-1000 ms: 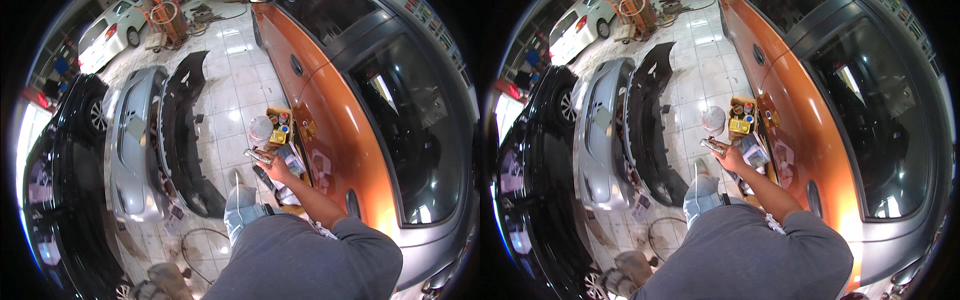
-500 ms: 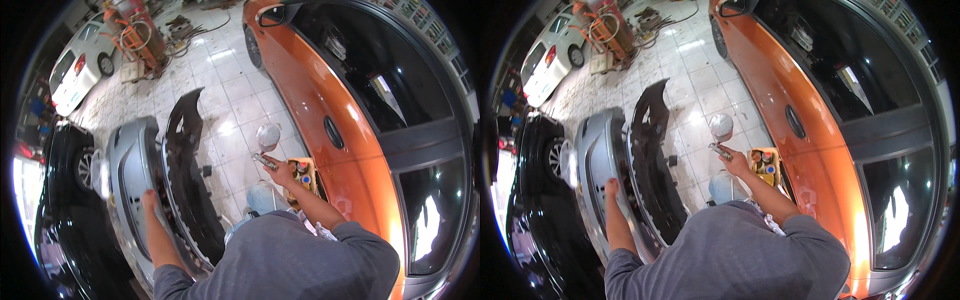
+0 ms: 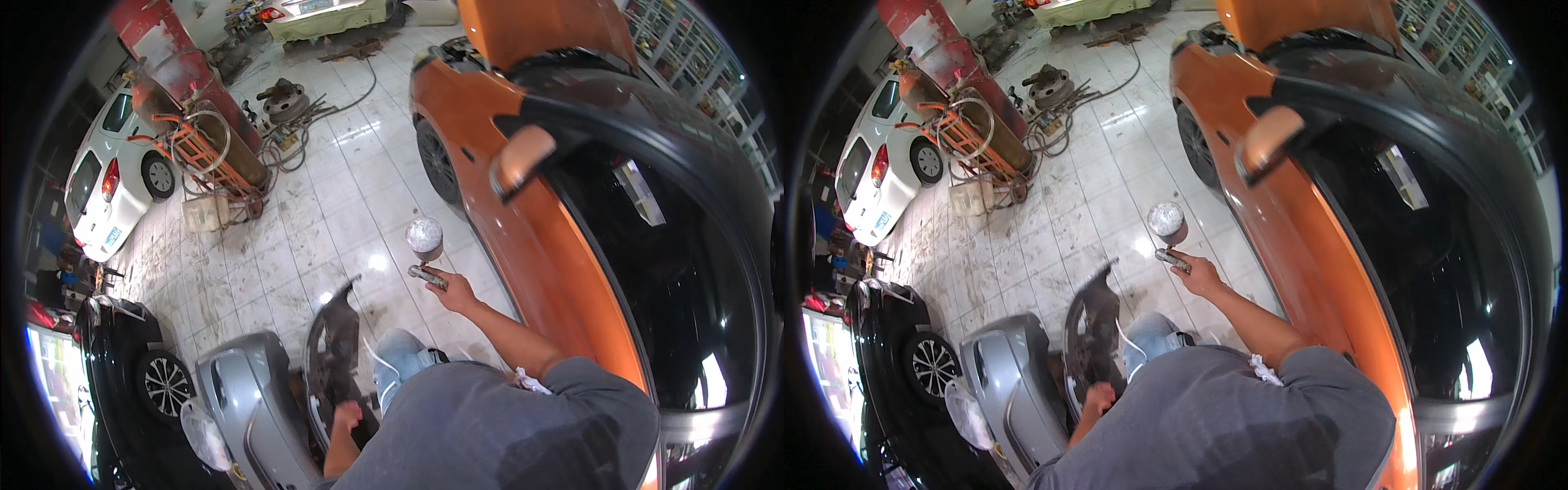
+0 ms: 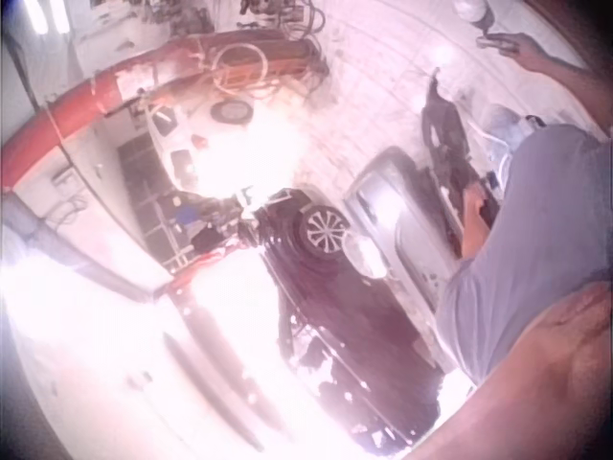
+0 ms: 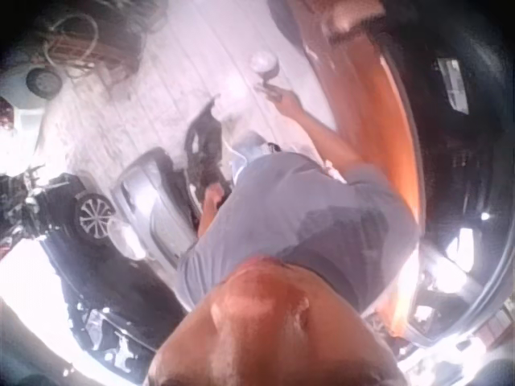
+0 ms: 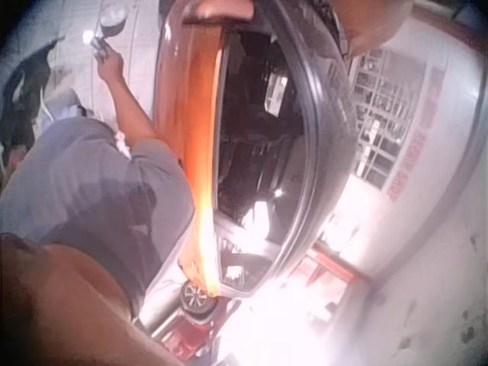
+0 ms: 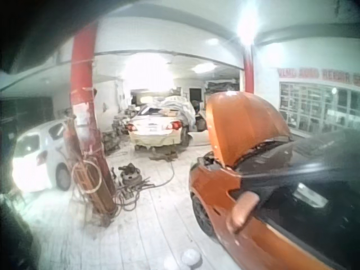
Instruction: The person sprays red paint onto a car door using a spray gun, then wipes the surface with a cloth. The person later refills the spray gun with red paint from a container.
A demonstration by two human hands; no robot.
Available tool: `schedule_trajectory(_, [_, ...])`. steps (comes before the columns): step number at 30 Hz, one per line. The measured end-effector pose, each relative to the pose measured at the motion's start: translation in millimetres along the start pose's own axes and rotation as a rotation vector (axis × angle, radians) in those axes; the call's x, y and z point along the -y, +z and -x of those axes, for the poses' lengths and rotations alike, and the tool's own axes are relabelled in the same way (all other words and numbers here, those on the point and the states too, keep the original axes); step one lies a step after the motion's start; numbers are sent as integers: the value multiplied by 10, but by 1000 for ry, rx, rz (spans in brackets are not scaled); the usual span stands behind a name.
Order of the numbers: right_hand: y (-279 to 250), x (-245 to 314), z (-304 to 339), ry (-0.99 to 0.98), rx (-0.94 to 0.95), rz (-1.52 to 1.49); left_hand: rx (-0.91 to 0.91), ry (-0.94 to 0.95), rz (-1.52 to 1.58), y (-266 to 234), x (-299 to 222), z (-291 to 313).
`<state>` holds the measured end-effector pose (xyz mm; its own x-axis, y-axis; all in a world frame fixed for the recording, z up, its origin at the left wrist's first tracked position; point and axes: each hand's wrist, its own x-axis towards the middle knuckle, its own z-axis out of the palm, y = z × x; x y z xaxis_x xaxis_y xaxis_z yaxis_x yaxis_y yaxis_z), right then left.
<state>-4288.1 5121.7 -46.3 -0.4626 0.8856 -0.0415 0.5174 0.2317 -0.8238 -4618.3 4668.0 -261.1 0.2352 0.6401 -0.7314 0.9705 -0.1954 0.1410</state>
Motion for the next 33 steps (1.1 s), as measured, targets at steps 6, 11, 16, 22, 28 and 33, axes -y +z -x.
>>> schedule_trajectory(6, [217,92,-2773,2,-42,-97,166,-544,817,-1261,998,-574])
schedule_trajectory(11, [-67,170,-4776,55,-20,36,51,-610,758,-2553,3287,-2041])
schedule_trajectory(16, [-324,51,-6518,62,-13,-36,-661,-574,639,-5520,5853,-4212])
schedule_trajectory(22, [-559,-515,-8916,29,-145,14,-1103,69,1199,-10162,6799,-5987])
schedule_trajectory(28, [-605,-423,-11645,-101,-70,-18,-367,-315,356,-8200,8005,-7000])
schedule_trajectory(33, [-934,-281,-13756,-42,-98,24,203,-497,888,-8167,7651,-6721])
